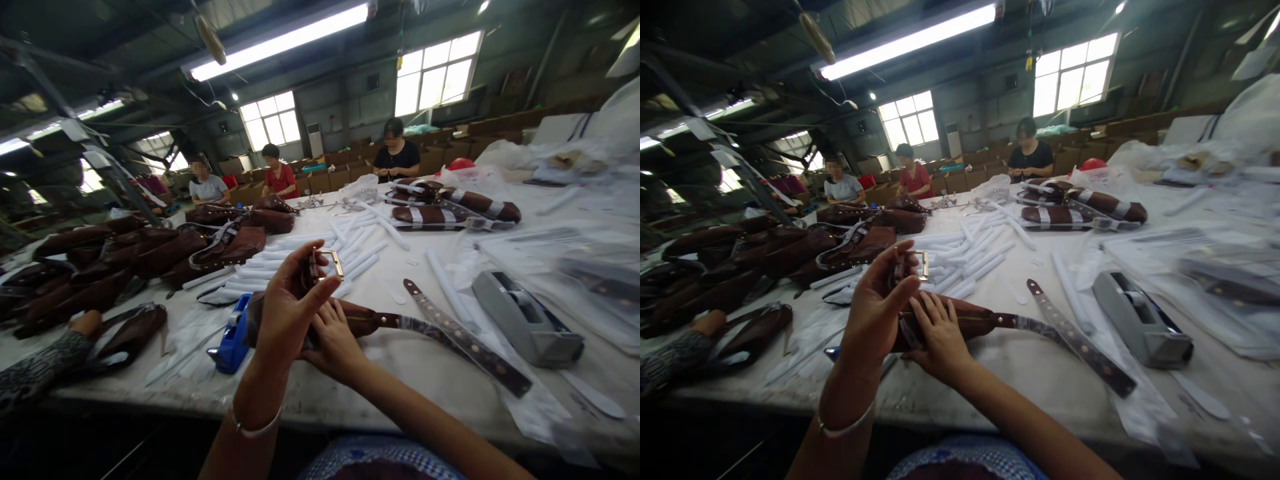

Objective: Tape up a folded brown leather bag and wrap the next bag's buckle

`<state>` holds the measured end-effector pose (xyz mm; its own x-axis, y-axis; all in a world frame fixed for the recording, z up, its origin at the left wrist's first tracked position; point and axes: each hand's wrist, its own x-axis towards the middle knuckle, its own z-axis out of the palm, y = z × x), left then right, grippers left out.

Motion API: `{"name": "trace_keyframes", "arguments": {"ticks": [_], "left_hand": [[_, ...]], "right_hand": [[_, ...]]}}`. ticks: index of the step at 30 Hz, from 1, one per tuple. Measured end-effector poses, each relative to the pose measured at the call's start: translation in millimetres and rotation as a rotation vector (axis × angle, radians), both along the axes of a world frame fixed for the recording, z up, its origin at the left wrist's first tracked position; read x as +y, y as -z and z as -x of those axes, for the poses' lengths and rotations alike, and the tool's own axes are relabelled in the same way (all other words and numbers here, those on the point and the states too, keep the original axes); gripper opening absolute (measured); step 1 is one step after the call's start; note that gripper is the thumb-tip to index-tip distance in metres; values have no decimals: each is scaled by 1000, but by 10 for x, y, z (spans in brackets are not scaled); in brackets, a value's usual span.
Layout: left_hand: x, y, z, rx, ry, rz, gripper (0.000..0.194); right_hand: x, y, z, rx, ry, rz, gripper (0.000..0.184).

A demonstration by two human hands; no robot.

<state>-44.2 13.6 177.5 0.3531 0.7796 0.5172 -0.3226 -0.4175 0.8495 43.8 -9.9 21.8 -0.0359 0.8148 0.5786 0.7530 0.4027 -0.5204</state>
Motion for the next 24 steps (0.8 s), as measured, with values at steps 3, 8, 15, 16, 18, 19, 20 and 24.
{"name": "trace_keyframes", "arguments": {"ticks": [3,8,15,16,18,19,20,24], "left_hand": [[-106,-151,171,-134,-85,-87,55],[-309,-320,373,-296,-143,-129,52],[-196,110,222,-102,-315,-264,49],[-139,215,200,-60,-302,-209,49],[-41,416,172,-10,-261,-78,47],[-7,504,165,-1,-236,-17,47],[15,579,158,4,-204,41,49],[-11,759,130,26,-8,251,61]], "right_hand": [[136,41,-173,-99,20,-38,76],[279,-323,-626,-222,-335,-102,44],[156,-148,-932,-21,40,-12,44],[68,12,-962,51,137,62,41],[-130,356,-1017,120,261,207,32],[-226,518,-1037,114,275,270,30],[-310,660,-1046,93,271,326,28],[-487,959,-980,-27,271,505,46]]}}
